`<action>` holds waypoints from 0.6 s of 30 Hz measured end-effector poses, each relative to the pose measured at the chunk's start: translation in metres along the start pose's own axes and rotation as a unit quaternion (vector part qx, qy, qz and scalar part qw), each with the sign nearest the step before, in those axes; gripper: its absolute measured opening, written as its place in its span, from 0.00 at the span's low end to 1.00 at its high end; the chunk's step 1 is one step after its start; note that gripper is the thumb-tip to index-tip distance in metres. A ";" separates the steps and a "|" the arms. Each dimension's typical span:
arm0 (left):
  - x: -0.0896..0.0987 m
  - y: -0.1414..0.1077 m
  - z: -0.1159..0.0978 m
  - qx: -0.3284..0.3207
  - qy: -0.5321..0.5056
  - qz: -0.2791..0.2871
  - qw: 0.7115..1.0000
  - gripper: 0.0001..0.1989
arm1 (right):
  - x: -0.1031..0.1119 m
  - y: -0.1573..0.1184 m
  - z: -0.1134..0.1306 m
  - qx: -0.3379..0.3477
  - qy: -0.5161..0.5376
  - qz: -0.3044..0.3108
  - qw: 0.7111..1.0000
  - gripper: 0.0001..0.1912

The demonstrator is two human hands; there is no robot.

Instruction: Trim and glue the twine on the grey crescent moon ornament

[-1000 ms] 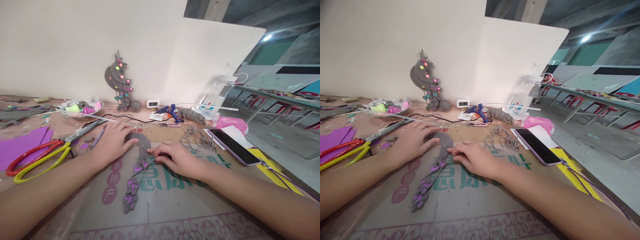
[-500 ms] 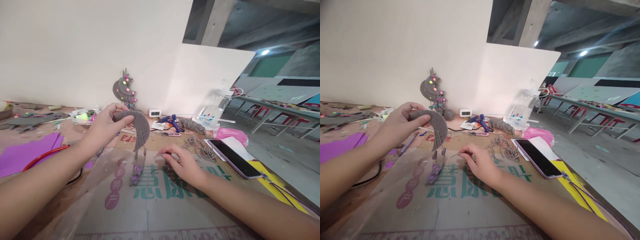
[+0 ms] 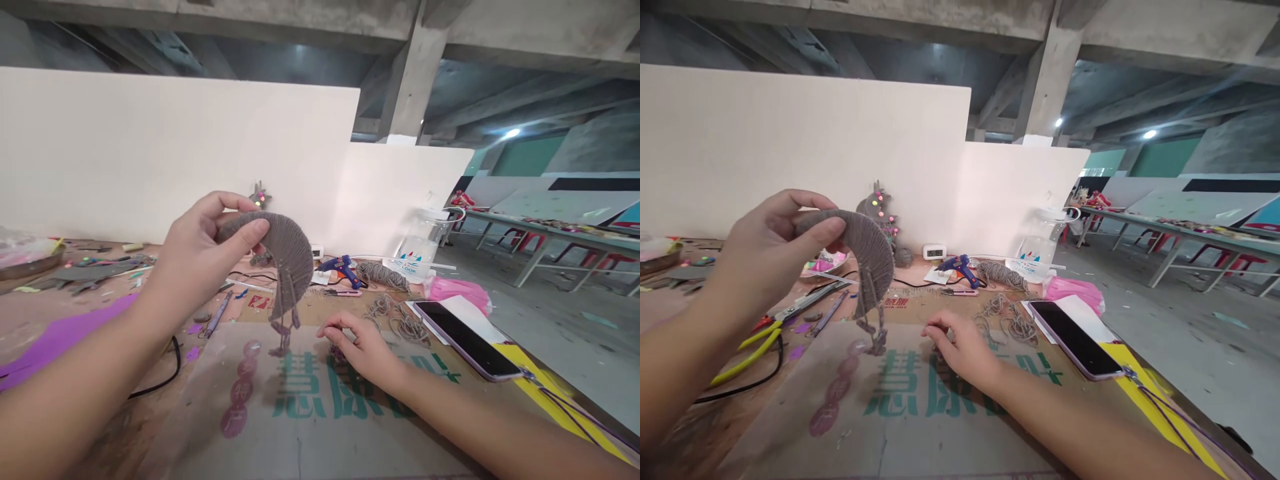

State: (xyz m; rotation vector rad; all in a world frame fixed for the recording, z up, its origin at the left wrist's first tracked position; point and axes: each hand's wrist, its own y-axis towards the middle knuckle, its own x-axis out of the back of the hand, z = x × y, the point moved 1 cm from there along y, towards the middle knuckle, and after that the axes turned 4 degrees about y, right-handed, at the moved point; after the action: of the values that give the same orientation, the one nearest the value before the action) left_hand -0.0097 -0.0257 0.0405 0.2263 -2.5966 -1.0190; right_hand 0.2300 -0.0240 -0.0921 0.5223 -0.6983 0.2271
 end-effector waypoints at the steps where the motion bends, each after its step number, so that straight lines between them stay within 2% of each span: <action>1: 0.000 0.001 0.001 0.017 -0.034 0.012 0.999 0.11 | 0.000 0.000 0.000 -0.001 -0.001 0.000 1.000 0.13; 3: -0.003 0.002 0.007 0.064 -0.096 0.047 0.992 0.12 | 0.001 -0.001 0.000 -0.001 -0.007 -0.005 1.000 0.14; 5: -0.012 0.000 0.024 0.122 -0.128 0.101 0.979 0.13 | 0.001 -0.001 -0.001 0.002 -0.003 -0.011 1.000 0.14; 7: -0.025 -0.007 0.050 0.163 -0.112 0.177 0.964 0.15 | 0.001 0.000 -0.003 -0.004 0.013 -0.014 1.000 0.15; 9: -0.039 -0.019 0.082 0.184 -0.026 0.239 0.953 0.16 | 0.000 0.002 -0.006 -0.018 0.032 -0.015 0.999 0.15; 10: -0.044 -0.025 0.097 0.182 0.039 0.249 0.950 0.16 | -0.001 0.003 -0.008 -0.028 0.043 -0.017 0.999 0.14; 13: -0.056 -0.041 0.130 0.173 0.105 0.241 0.949 0.15 | -0.003 0.007 -0.012 -0.073 0.105 -0.013 0.992 0.12; 16: -0.058 -0.047 0.135 0.126 0.147 0.229 0.954 0.12 | -0.005 0.009 -0.012 -0.126 0.188 0.000 0.974 0.11; 18: -0.058 -0.047 0.126 0.035 0.192 0.224 0.955 0.12 | -0.005 0.010 -0.010 -0.148 0.223 0.005 0.963 0.11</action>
State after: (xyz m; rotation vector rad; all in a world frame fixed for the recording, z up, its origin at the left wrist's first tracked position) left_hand -0.0010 0.0355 -0.0927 -0.1352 -2.1859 -0.6465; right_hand 0.2278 -0.0101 -0.0979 0.1685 -0.2848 0.2348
